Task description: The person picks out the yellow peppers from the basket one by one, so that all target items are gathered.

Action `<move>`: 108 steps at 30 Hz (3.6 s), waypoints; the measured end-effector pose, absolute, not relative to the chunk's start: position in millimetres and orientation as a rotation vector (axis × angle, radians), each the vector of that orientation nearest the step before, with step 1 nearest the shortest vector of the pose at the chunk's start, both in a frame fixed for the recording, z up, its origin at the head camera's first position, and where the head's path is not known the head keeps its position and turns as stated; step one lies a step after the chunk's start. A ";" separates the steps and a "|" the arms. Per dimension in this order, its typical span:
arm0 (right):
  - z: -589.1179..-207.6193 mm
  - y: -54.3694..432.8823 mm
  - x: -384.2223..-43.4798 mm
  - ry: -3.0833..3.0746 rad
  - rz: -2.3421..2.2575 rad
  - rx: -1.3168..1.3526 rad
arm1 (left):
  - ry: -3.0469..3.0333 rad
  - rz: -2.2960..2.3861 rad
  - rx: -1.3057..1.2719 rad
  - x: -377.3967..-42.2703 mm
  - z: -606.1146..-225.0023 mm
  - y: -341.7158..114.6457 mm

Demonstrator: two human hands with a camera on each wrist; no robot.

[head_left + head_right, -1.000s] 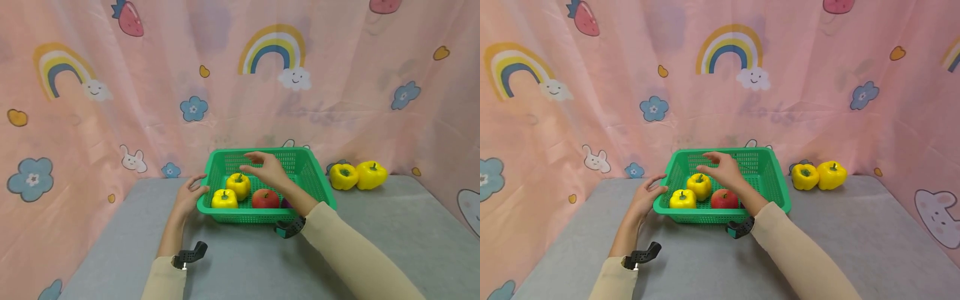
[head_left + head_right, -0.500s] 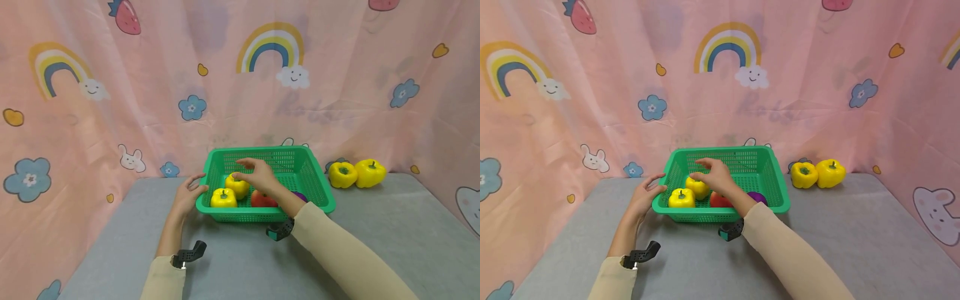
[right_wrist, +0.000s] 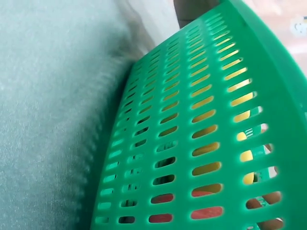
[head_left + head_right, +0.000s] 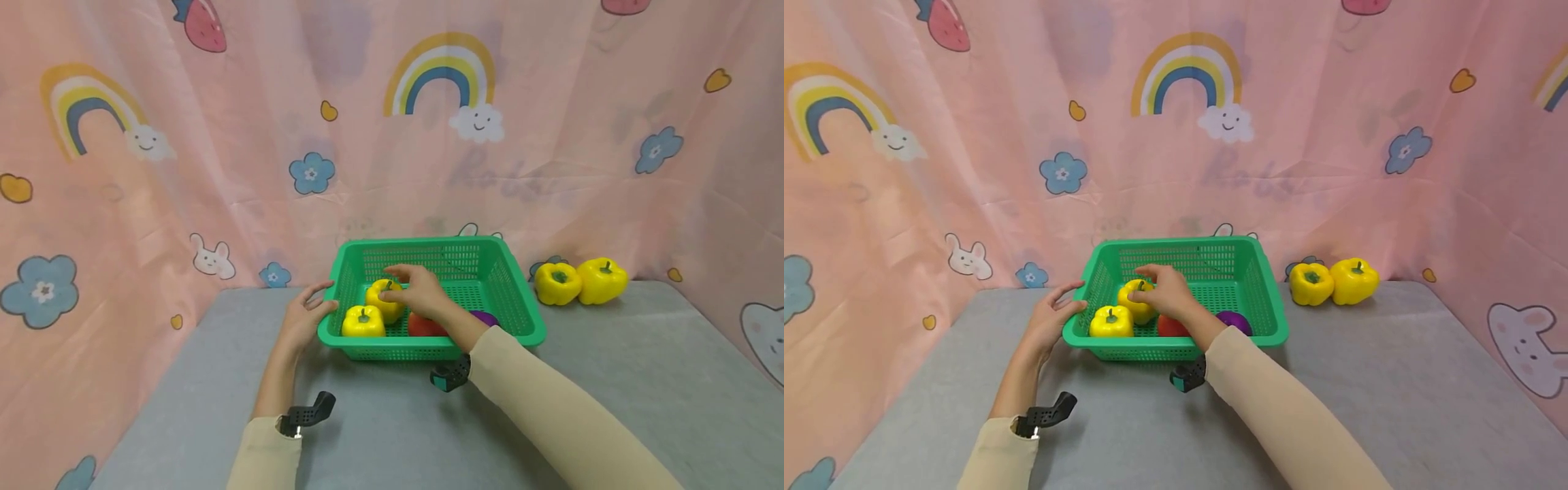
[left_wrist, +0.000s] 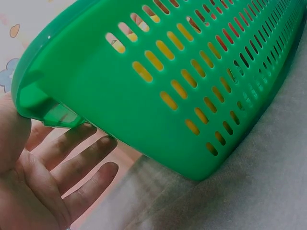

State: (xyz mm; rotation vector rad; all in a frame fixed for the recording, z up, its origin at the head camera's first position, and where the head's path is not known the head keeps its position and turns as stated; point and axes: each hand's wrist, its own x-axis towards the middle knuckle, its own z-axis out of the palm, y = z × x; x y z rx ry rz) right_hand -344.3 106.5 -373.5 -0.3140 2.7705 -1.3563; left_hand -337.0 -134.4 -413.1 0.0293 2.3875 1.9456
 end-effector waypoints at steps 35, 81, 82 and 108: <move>-382.4 106.0 -351.4 2.819 -1.056 -0.355 | 2.398 1.910 0.044 -336.9 -410.3 -132.9; -330.7 179.9 -291.4 2.744 -1.660 -0.564 | 2.435 1.875 -0.005 -332.6 -406.7 -147.6; -329.4 184.5 -288.6 2.753 -1.659 -0.555 | 2.430 1.884 -0.005 -332.2 -406.8 -148.3; -348.9 319.5 -241.5 3.137 -1.605 -0.126 | 2.413 1.922 0.078 -335.3 -411.9 -140.3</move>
